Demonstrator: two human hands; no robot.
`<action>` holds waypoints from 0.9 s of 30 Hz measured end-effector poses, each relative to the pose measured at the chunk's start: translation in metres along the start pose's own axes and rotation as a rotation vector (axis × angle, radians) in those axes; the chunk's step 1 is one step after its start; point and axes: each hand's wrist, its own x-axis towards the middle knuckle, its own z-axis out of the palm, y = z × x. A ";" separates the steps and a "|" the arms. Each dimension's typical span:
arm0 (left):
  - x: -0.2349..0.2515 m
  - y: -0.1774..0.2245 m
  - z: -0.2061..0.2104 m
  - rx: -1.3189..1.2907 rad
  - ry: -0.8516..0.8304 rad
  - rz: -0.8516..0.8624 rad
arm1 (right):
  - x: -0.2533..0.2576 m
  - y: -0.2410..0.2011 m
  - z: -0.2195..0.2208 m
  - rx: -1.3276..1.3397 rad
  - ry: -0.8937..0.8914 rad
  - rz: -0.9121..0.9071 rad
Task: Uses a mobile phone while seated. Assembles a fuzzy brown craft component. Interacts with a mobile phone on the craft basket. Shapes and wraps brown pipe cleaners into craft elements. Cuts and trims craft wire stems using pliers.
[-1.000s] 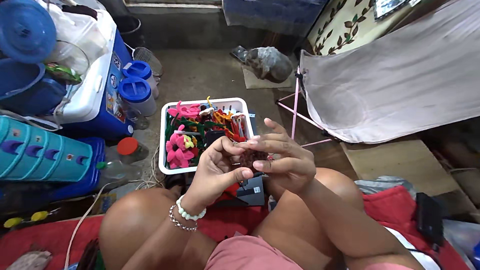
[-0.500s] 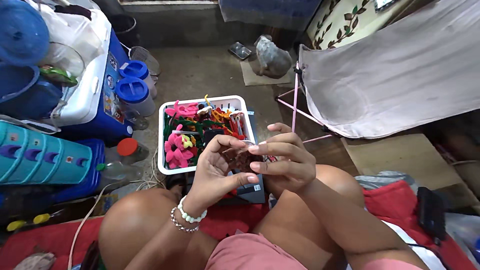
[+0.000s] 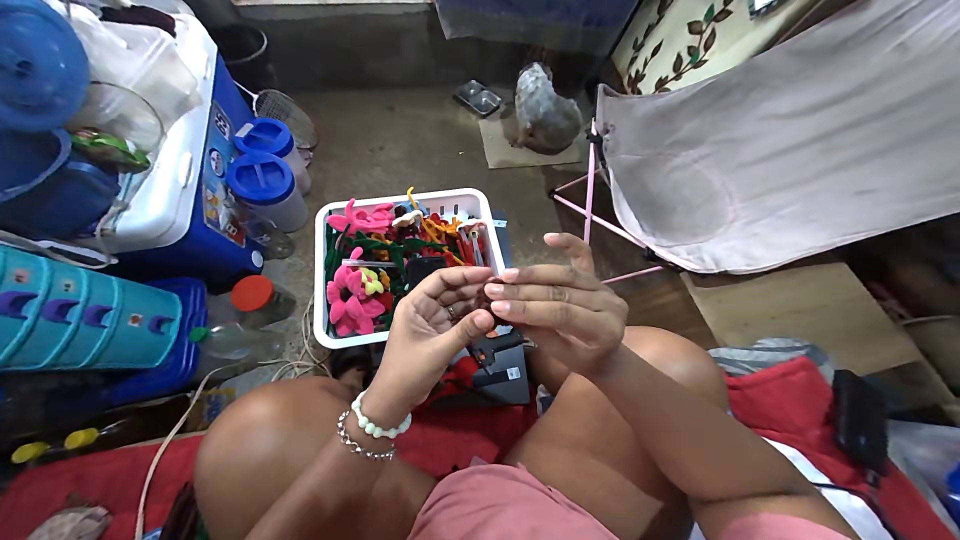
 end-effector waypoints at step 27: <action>-0.001 0.000 0.011 -0.062 -0.206 -0.074 | -0.003 0.005 -0.006 0.262 -0.186 0.037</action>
